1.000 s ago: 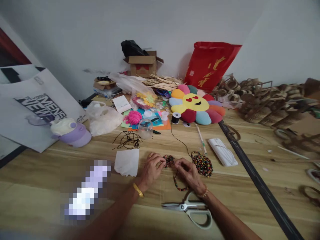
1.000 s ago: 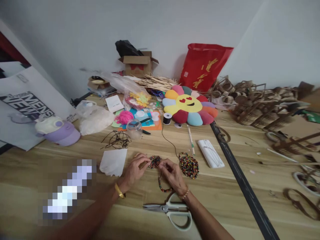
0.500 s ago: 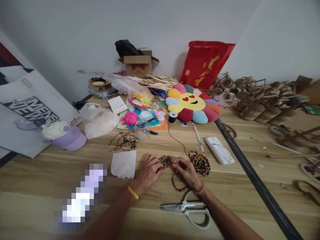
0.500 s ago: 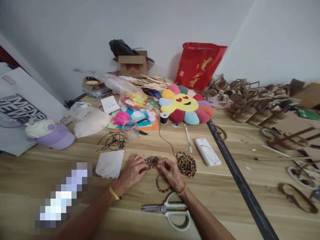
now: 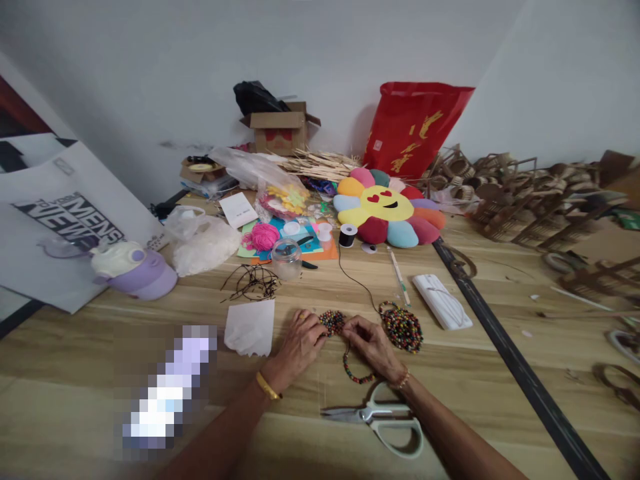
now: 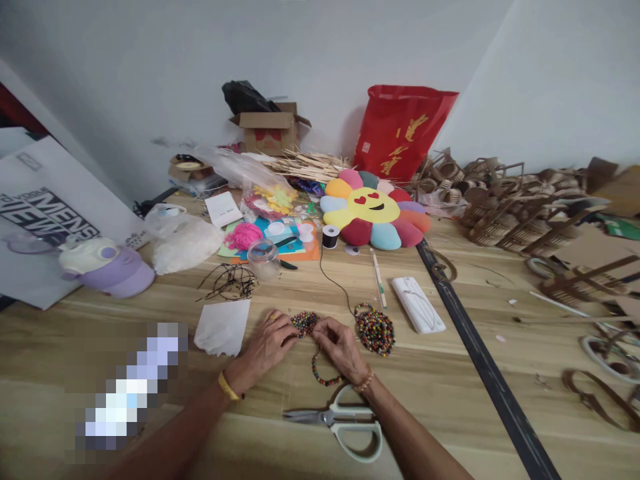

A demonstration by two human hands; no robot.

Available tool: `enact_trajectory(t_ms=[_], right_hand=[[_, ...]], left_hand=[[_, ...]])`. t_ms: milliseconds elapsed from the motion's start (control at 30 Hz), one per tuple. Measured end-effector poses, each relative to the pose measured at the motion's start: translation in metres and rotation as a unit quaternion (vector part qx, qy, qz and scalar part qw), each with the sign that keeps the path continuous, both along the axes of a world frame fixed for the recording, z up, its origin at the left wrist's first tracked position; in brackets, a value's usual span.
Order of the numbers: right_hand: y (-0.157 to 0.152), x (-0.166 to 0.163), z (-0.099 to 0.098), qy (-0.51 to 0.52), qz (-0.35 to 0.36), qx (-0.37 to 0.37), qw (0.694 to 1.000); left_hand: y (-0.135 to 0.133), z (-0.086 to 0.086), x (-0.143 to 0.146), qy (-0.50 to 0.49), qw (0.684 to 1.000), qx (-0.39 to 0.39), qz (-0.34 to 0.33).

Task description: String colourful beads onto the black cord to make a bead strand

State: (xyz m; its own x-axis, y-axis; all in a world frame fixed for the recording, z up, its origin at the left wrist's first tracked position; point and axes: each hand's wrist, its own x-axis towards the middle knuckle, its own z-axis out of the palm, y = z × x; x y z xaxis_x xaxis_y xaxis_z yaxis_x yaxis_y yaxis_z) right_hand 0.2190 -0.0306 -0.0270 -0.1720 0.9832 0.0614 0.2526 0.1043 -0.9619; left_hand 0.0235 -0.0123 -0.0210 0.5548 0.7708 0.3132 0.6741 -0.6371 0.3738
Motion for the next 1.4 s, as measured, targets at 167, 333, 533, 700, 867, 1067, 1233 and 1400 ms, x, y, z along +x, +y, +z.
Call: enact_trajectory(t_ms=[167,333,533,700,867,1067,1233,1400], right_hand=[[-0.0007,-0.0016,0.0020,0.001,0.008,0.006,1.000],[-0.0013,-0.0020,0.0037,-0.014,0.020,0.027,0.999],[-0.0013,-0.0011,0.0036,-0.026,0.029,0.034,0.999],[-0.0013,-0.0005,0.0039,-0.024,0.037,0.037,0.998],[-0.0019,-0.0010,0.0071,-0.021,0.056,0.031,0.998],[-0.0021,-0.0019,0.0064,0.001,0.067,0.030,0.997],[-0.0017,-0.0016,0.0055,-0.004,0.072,0.037,0.997],[-0.0016,-0.0016,0.0069,0.001,0.076,0.023,0.997]], left_hand=[[-0.0002,-0.0057,-0.0005,0.006,1.000,0.015,-0.006],[0.0003,-0.0050,-0.0001,-0.001,1.000,0.012,-0.002],[0.0017,-0.0017,0.0010,-0.047,0.999,0.015,0.001],[0.0056,-0.0012,0.0009,-0.142,0.990,-0.011,0.008],[0.0086,-0.0036,0.0010,-0.219,0.973,-0.072,0.017],[0.0089,-0.0054,0.0027,-0.268,0.956,-0.117,0.018],[0.0088,-0.0056,0.0036,-0.278,0.951,-0.132,0.009],[0.0093,-0.0054,0.0028,-0.279,0.951,-0.132,0.005]])
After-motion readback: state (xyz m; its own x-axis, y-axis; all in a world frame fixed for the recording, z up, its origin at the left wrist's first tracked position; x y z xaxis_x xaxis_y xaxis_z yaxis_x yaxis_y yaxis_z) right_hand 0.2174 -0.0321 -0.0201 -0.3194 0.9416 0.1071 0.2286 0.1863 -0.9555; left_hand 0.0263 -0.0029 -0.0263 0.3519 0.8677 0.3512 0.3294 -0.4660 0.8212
